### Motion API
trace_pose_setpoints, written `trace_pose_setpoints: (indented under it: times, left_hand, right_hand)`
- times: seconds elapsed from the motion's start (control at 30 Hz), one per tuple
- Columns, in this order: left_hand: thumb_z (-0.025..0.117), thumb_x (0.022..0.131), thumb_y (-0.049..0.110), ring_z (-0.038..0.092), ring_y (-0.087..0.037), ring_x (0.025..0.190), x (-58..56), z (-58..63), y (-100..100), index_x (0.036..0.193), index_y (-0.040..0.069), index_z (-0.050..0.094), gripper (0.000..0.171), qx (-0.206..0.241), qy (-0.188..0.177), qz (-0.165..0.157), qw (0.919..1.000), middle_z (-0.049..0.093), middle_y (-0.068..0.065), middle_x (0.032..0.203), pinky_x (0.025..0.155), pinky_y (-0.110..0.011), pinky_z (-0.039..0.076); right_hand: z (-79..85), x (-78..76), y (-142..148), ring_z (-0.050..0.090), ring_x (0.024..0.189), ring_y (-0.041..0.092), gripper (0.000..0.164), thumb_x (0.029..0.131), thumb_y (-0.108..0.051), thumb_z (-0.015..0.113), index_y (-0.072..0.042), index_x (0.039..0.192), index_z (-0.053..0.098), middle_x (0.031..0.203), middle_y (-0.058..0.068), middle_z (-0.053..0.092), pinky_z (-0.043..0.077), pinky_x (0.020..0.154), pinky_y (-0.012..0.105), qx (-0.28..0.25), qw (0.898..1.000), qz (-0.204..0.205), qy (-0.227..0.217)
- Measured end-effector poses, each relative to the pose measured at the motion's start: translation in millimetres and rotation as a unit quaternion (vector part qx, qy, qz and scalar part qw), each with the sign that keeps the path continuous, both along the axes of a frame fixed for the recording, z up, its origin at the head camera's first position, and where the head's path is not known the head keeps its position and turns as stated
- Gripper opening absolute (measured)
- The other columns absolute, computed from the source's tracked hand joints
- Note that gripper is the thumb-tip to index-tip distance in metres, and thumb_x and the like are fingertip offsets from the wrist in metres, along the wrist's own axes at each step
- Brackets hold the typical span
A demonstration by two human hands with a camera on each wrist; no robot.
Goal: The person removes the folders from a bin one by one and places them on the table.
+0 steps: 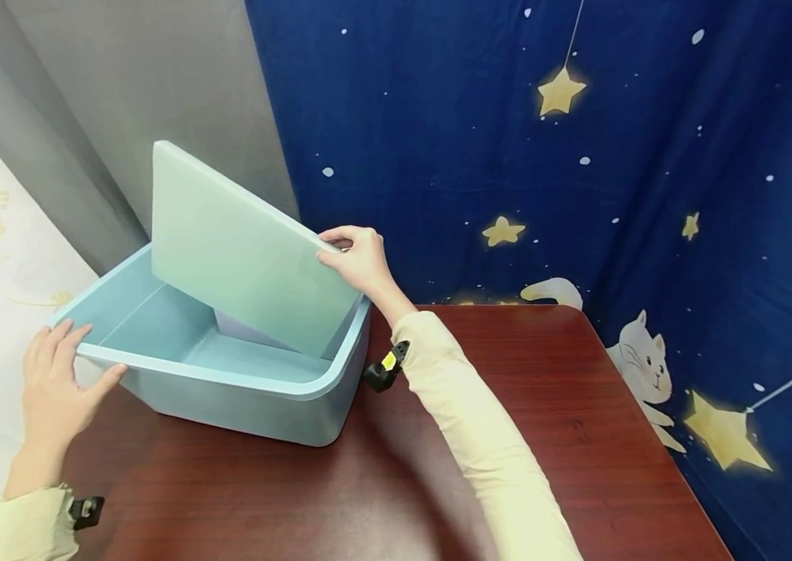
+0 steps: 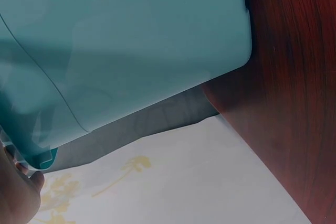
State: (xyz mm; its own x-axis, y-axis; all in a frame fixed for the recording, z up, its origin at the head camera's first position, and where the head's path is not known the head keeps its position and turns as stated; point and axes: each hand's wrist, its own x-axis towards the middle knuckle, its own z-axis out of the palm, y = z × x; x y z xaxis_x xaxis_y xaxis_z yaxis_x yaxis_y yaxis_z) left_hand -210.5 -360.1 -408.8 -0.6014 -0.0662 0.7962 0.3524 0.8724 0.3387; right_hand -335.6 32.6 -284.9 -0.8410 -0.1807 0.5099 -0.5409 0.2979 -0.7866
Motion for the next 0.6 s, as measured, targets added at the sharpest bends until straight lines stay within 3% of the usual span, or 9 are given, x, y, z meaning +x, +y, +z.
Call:
trace_pose_setpoints:
  times: [0.37,0.6]
  left_hand:
    - [0.048,0.069,0.077,0.024,-0.045,0.128,1.2,1.7,0.5,0.119,-0.009,0.049,0.1,-0.008,-0.003,0.001,1.0,0.04,-0.032,0.128,0.109,-0.044,0.01]
    - [0.049,0.069,0.077,0.023,-0.044,0.129,2.0,1.6,1.0,0.12,-0.009,0.049,0.1,0.0,-0.007,-0.001,1.0,0.039,-0.031,0.13,0.109,-0.044,0.01]
  right_hand:
    - [-1.7,10.2,15.5,0.067,0.077,0.025,0.026,0.072,-0.001,0.074,0.005,0.097,0.068,0.092,0.02,0.067,0.054,0.067,0.03,-0.109,0.994,0.004,0.026]
    - [2.3,16.0,24.3,0.066,0.072,0.011,0.027,0.071,0.003,0.073,0.008,0.096,0.067,0.09,0.019,0.068,0.053,0.068,0.027,-0.173,0.984,0.004,0.028]
